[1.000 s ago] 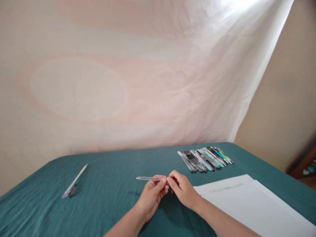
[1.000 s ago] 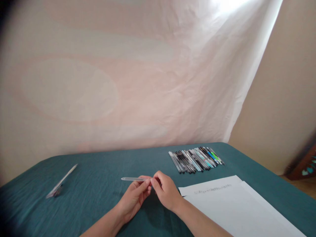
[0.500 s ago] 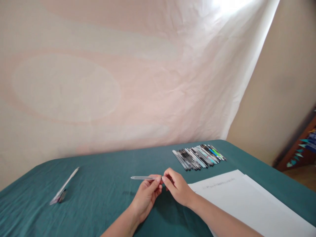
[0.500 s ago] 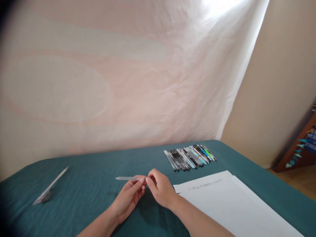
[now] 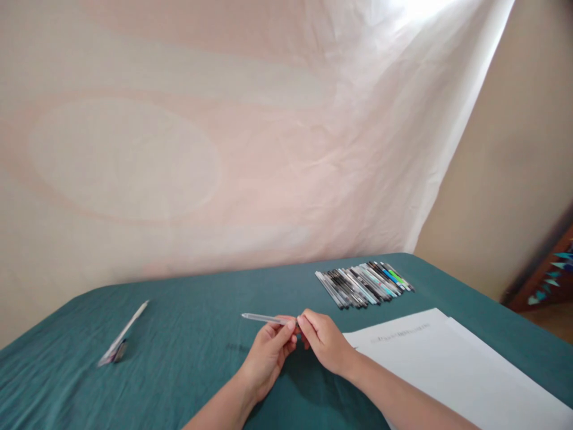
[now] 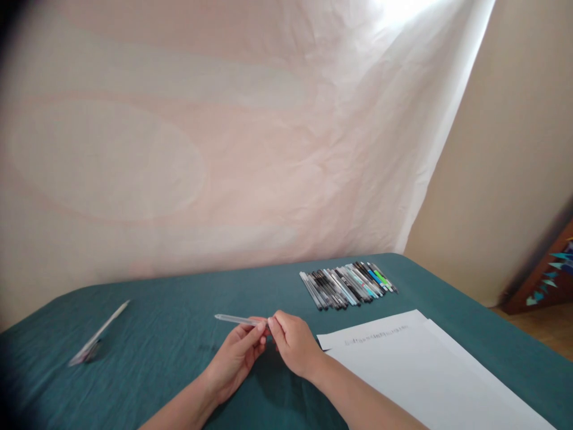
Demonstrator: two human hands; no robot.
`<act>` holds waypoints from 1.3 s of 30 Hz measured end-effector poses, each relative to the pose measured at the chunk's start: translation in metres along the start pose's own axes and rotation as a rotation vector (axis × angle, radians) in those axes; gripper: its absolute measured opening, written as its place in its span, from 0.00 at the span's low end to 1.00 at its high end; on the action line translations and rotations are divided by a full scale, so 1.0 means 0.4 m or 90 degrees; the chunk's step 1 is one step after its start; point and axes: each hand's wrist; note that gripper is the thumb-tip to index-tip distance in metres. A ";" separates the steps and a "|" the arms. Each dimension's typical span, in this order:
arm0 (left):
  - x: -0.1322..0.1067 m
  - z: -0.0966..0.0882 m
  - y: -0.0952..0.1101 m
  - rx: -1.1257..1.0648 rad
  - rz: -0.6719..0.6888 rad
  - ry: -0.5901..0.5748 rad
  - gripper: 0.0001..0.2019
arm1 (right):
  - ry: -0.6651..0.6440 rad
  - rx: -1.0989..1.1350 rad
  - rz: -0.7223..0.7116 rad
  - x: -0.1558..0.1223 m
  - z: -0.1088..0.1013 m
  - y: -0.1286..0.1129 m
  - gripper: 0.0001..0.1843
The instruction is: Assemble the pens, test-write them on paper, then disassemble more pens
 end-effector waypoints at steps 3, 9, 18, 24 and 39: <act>-0.003 0.000 -0.002 -0.001 0.002 -0.001 0.07 | -0.038 0.106 0.050 0.003 0.006 0.007 0.21; -0.007 0.006 0.003 -0.013 0.004 0.027 0.07 | -0.013 0.101 0.015 0.000 -0.006 0.000 0.14; -0.008 0.006 0.009 -0.022 -0.011 0.016 0.07 | -0.046 0.119 0.036 0.001 0.011 0.003 0.19; -0.007 0.006 0.008 -0.029 -0.009 0.019 0.08 | -0.009 0.049 -0.001 -0.004 0.002 -0.010 0.16; -0.003 -0.005 0.003 -0.032 -0.004 0.015 0.08 | -0.018 0.068 0.010 -0.006 0.008 -0.008 0.18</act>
Point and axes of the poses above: each hand's wrist, its own x-axis towards the middle knuckle, its own z-axis out of the palm, y = z × x, and after that the axes turned 6 degrees about -x, right-handed
